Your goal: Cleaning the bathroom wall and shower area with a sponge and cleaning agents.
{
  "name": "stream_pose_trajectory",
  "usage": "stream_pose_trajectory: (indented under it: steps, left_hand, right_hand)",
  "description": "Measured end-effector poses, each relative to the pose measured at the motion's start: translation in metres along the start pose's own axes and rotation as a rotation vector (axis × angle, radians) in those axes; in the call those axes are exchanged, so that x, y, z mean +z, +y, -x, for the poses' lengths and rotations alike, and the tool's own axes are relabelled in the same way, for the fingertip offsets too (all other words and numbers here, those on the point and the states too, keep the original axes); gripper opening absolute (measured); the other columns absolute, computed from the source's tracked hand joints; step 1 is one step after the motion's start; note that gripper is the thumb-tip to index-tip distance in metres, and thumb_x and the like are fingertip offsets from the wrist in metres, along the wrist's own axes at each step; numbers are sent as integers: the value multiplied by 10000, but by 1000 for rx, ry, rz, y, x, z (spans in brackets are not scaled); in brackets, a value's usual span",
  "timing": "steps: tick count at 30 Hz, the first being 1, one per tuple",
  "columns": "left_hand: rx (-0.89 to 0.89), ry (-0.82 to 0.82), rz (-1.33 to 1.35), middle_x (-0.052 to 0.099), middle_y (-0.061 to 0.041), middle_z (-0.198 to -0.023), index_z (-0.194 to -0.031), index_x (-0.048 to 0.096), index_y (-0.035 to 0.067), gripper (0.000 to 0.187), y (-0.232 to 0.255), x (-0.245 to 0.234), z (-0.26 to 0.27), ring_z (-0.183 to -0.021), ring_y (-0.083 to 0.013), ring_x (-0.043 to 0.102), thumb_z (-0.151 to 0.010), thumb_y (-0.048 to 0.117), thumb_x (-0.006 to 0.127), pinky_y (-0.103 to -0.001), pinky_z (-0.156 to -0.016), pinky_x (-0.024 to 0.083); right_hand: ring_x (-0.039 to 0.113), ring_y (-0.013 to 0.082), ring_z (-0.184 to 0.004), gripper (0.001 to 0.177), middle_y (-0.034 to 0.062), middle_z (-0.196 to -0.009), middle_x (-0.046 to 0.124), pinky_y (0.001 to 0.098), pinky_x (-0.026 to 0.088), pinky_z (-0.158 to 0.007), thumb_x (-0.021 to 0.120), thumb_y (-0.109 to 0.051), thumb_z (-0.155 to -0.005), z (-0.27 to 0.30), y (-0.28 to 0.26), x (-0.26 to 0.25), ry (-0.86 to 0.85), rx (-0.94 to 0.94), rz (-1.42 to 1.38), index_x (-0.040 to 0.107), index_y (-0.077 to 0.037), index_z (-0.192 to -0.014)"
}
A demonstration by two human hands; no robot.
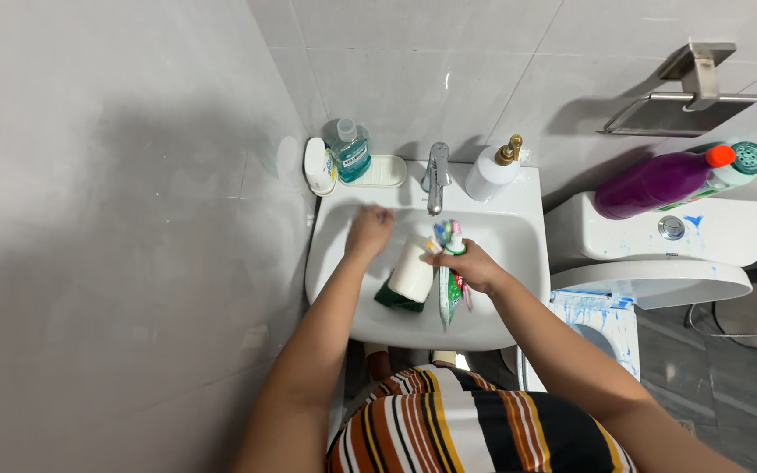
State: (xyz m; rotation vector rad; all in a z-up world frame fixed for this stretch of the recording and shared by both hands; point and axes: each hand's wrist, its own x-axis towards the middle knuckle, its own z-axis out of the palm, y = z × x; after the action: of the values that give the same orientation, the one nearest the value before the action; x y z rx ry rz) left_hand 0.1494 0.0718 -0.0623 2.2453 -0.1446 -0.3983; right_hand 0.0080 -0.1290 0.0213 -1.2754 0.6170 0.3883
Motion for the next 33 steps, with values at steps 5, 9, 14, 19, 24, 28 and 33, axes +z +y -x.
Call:
stream_pose_trajectory:
  steps: [5, 9, 14, 19, 24, 28, 33]
  left_hand:
    - [336, 603, -51, 560, -196, -1179, -1137, 588, 59, 352, 57, -33, -16, -1158, -392, 516, -810, 140, 691, -493, -993, 455]
    - [396, 264, -300, 619, -84, -1137, -1071, 653, 126, 275, 37, -4, -44, -1154, -314, 535, -810, 161, 732, -466, -968, 448]
    - [508, 242, -438, 635, -41, -1097, -1085, 674, 149, 304, 8, 15, -64, -1118, -283, 541, -809, 220, 777, -478, -961, 409]
    - [410, 52, -371, 627, -27, -1096, -979, 681, 165, 237, 15, -18, -37, -1156, -266, 539, -778, 204, 801, -459, -979, 404]
    - [635, 233, -211, 569, -100, -1124, -1034, 624, 126, 365, 9, -32, -11, -1152, -338, 517, -744, 207, 828, -503, -1012, 410]
    - [606, 791, 20, 436, -223, -1365, -1405, 405, -4, 654, 42, -47, -24, -1314, -407, 412, -873, 163, 747, -538, -1145, 376]
    - [350, 542, 26, 488, -171, -1386, -1475, 365, 10, 906, 95, -89, -36, -1325, -418, 372, -737, 209, 853, -617, -1056, 302]
  right_hand:
    - [715, 165, -881, 597, 143, -985, 759, 289, 560, -838, 884, -246, -729, -5, 6, -8, -98, -140, 391, 686, 172, -1107]
    - [693, 157, -907, 747, 120, -972, 739, 298, 547, -874, 926, -269, -672, 2, 0, -3, 91, -71, 423, 532, 103, -1186]
    - [721, 150, -929, 692, 104, -968, 763, 278, 550, -885, 914, -286, -651, -1, 0, -9, 47, -63, 398, 585, 90, -1131]
    - [730, 135, -896, 474, 89, -933, 774, 275, 561, -852, 878, -270, -684, -3, -7, -8, -102, -118, 336, 714, 54, -988]
    - [716, 125, -821, 369, 72, -874, 784, 280, 564, -811, 875, -249, -719, -10, -6, -1, -123, -164, 409, 753, 40, -914]
    - [711, 119, -837, 346, 64, -892, 787, 277, 556, -829, 874, -231, -730, -2, -20, 17, -69, -160, 560, 760, 17, -942]
    - [731, 116, -890, 317, 70, -947, 799, 288, 567, -852, 836, -136, -727, 0, -30, 31, -107, -257, 563, 741, -12, -1003]
